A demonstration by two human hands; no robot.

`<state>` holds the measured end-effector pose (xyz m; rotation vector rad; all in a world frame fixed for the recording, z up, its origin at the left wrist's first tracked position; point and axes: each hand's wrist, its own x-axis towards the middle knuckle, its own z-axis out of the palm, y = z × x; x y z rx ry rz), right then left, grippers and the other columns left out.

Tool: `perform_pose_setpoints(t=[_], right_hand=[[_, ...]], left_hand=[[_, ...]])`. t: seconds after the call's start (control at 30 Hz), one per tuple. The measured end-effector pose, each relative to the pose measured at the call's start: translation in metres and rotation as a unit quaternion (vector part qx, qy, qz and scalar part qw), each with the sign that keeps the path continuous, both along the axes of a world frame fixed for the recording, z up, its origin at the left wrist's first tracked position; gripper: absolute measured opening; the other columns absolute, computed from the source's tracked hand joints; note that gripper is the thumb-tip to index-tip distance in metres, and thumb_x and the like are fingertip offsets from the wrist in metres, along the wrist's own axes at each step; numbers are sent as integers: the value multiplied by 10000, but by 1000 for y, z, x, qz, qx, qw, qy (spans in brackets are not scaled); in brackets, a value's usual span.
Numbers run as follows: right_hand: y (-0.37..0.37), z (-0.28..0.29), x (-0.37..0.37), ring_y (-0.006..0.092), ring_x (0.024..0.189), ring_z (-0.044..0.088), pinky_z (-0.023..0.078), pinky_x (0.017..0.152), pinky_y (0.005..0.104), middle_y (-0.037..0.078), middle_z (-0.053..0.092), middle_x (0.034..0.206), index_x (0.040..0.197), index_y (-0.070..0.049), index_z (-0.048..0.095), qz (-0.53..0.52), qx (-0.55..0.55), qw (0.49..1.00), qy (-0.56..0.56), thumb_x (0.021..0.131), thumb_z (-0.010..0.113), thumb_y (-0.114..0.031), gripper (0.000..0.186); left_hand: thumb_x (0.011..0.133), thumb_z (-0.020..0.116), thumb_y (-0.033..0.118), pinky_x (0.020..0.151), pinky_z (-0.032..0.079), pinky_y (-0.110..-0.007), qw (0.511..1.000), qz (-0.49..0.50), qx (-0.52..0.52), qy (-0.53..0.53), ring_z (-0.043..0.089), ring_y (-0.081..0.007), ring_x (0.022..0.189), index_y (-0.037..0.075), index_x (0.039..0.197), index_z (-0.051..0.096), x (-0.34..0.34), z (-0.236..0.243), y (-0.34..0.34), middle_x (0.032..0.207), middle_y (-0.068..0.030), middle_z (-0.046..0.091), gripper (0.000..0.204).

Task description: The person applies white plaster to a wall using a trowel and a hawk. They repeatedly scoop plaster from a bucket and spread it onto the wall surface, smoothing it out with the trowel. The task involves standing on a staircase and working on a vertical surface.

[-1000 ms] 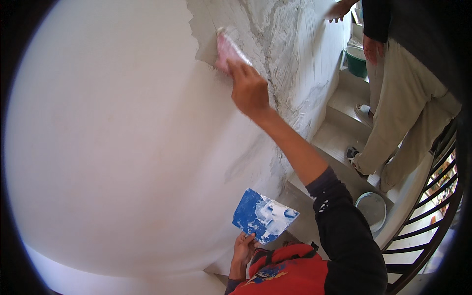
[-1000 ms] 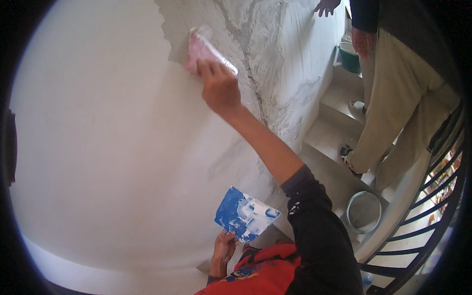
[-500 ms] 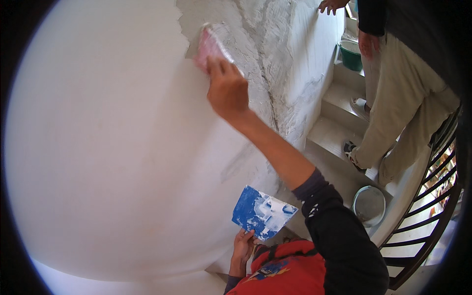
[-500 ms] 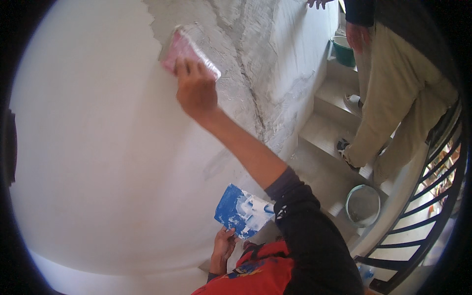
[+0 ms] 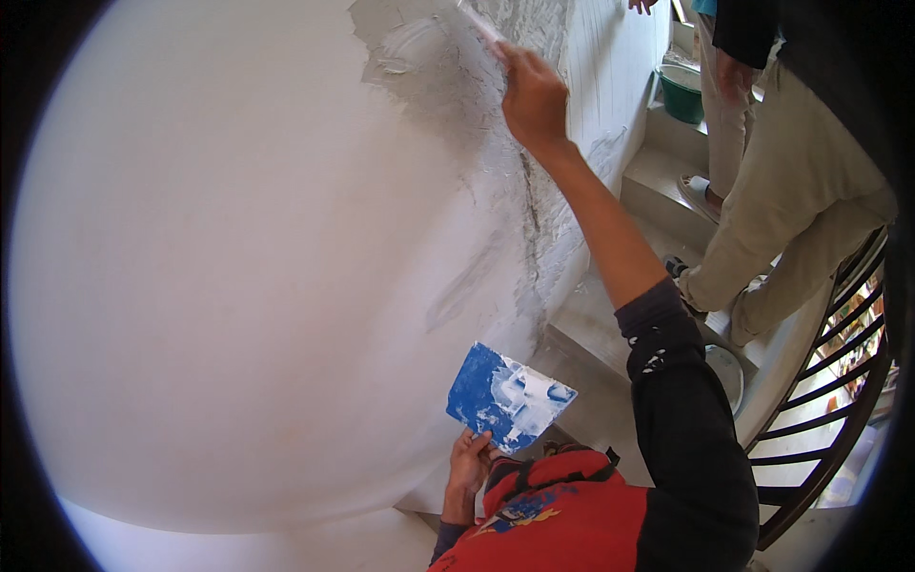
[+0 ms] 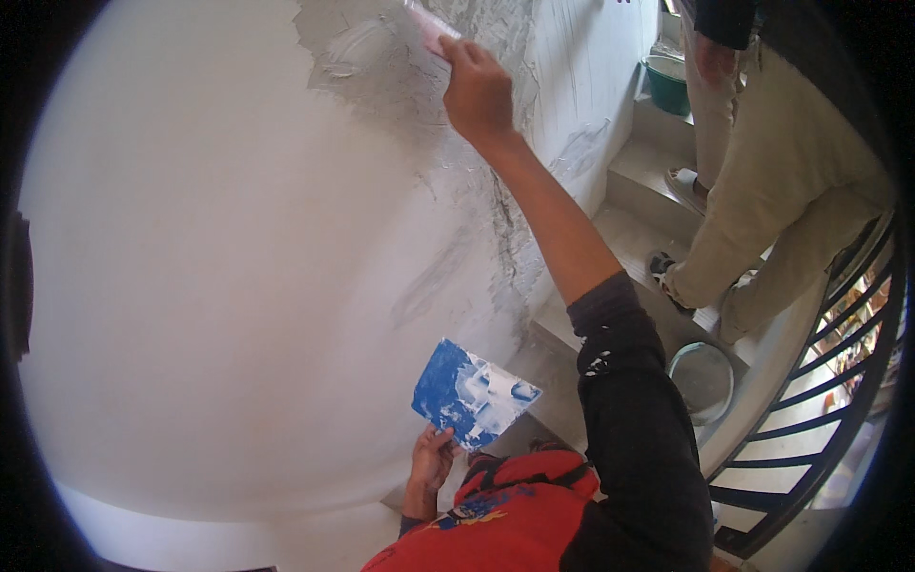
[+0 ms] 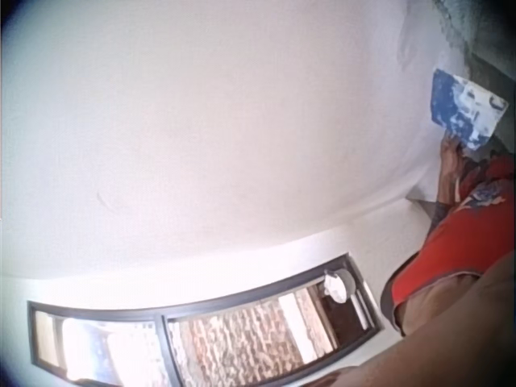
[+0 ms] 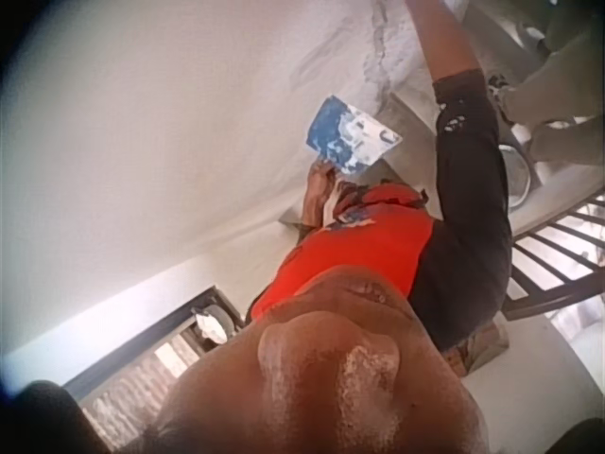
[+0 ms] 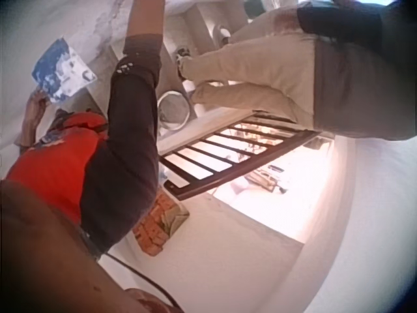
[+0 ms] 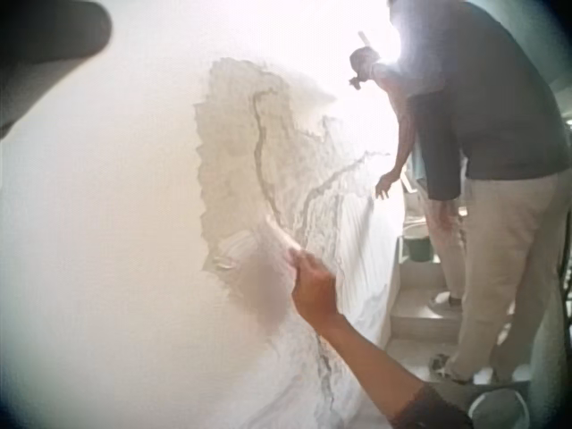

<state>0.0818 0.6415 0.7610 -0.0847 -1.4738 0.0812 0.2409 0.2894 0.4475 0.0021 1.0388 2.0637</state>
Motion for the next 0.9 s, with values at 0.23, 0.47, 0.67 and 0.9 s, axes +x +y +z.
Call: perform_pose_setpoints(t=[0.23,0.47,0.67,0.9], right_hand=[[-28,-78,-1,324,860,599,492,718,391,112,609,1011,1078,-77,596,62,-40,993,-92,764,536,26,336],[-22,-33,42,353,793,607,476,707,409,170,626,853,1043,-39,597,82,-175,979,-68,803,514,-12,256],[-59,22,8,369,760,615,469,718,444,195,636,796,995,-24,605,0,-245,959,-145,832,516,-126,212],[-112,22,30,339,709,619,475,707,418,181,642,818,1007,0,598,74,-168,970,-161,812,547,-109,229]], left_hand=[[885,471,9,769,519,-330,999,29,-2,-17,626,-225,886,-9,1173,439,6,3,4,1047,-140,604,290],[883,477,12,714,536,-320,1000,-10,1,-5,635,-213,848,-2,1162,450,-4,-4,0,1019,-128,616,280],[885,465,1,717,545,-335,1000,-2,15,-22,639,-214,839,1,1153,466,-2,-14,-1,995,-121,623,268],[888,471,13,740,542,-327,998,-49,-14,-22,639,-192,844,3,1160,468,-17,4,-9,992,-104,627,272]])
